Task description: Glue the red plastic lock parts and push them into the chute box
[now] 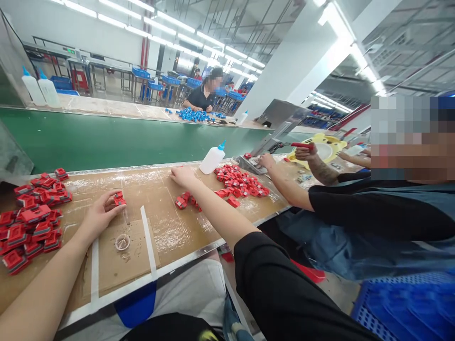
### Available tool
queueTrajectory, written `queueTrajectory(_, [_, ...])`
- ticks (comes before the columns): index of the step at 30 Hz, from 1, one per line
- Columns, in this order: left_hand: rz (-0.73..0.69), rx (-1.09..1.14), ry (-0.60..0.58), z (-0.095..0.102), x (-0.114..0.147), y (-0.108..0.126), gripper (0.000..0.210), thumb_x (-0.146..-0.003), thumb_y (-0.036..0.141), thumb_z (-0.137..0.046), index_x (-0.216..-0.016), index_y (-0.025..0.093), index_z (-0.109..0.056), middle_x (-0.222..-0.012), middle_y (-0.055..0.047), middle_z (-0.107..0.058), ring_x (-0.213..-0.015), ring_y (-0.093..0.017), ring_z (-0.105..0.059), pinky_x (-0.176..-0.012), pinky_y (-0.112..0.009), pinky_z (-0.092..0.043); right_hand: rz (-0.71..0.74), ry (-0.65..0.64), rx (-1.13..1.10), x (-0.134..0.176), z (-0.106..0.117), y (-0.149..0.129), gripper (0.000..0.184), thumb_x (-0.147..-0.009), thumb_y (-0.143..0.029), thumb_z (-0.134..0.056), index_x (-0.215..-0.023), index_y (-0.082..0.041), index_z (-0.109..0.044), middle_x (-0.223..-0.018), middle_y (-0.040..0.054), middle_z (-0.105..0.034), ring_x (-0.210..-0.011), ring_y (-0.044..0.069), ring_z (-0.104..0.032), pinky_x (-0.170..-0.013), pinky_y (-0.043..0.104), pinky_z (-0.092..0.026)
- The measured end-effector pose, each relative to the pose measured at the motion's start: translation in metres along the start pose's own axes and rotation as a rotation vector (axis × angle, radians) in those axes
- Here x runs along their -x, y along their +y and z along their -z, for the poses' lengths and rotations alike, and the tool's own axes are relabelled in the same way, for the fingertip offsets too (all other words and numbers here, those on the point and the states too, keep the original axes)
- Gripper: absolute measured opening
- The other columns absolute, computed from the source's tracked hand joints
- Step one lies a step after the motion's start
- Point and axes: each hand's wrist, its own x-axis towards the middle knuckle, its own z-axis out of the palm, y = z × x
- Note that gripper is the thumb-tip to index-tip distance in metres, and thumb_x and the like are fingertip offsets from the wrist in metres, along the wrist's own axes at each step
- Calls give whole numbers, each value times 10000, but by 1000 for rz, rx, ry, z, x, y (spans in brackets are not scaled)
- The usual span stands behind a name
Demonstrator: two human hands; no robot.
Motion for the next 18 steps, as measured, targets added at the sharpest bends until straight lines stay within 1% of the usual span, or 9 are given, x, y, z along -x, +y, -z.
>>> queueTrajectory(2, [-8, 34, 2, 1, 0, -1, 795, -754, 592, -829, -1407, 241, -544, -1219, -120, -743, -1165, -310, -708, -1007, -459, -577, 17, -22, 19, -5, -2, 0, 311, -1040, -366, -514, -1183, -161, -699, -1237, 149, -711, -1143, 258, -663, -982, 363, -496])
queueTrajectory(5, [-25, 32, 13, 2, 0, 0, 811, -760, 602, -818, -1410, 219, -522, -1165, -124, -747, -1076, -303, -734, -925, -438, -604, 33, -45, 22, -9, -2, 0, 333, -1040, -402, -532, -1195, -148, -682, -1206, 118, -714, -1085, 229, -676, -970, 395, -517])
queueTrajectory(7, [-24, 11, 20, 3, 0, 1, 805, -769, 609, -807, -1408, 213, -519, -1166, -127, -742, -1042, -297, -738, -877, -421, -611, 33, -56, 18, -10, -1, 2, 326, -1021, -397, -547, -1190, -156, -687, -1189, 115, -722, -1048, 229, -686, -932, 372, -525])
queueTrajectory(9, [-12, -15, 17, 3, 0, 1, 791, -776, 605, -803, -1409, 222, -525, -1181, -125, -738, -1051, -294, -732, -846, -401, -611, 31, -61, 22, -11, -1, 7, 289, -984, -355, -572, -1171, -180, -706, -1179, 121, -733, -1049, 244, -691, -898, 332, -517])
queueTrajectory(11, [-2, -42, 11, 1, 1, 0, 776, -775, 600, -806, -1403, 229, -542, -1183, -120, -738, -1066, -294, -724, -849, -397, -606, 39, -69, 38, -14, -3, 12, 262, -943, -314, -606, -1149, -199, -721, -1176, 121, -739, -1068, 259, -688, -894, 317, -507])
queueTrajectory(13, [-12, -60, 17, -1, 1, 0, 761, -771, 596, -810, -1389, 227, -564, -1176, -118, -742, -1060, -290, -723, -882, -409, -597, 58, -88, 63, -18, -7, 15, 251, -930, -302, -633, -1137, -190, -722, -1175, 117, -736, -1074, 258, -682, -913, 338, -507])
queueTrajectory(16, [-47, -61, 29, -3, 2, -1, 740, -777, 591, -803, -1376, 221, -576, -1171, -118, -743, -1040, -286, -729, -899, -415, -587, 91, -118, 100, -25, -14, 17, 251, -959, -306, -623, -1144, -160, -709, -1178, 112, -725, -1062, 241, -675, -940, 380, -511])
queueTrajectory(18, [-37, -29, 19, -4, 3, -2, 750, -792, 597, -785, -1397, 220, -550, -1155, -116, -745, -998, -281, -739, -861, -407, -589, 112, -119, 117, -27, -17, 17, 246, -971, -270, -583, -1159, -169, -706, -1190, 111, -723, -1064, 244, -674, -927, 365, -507])
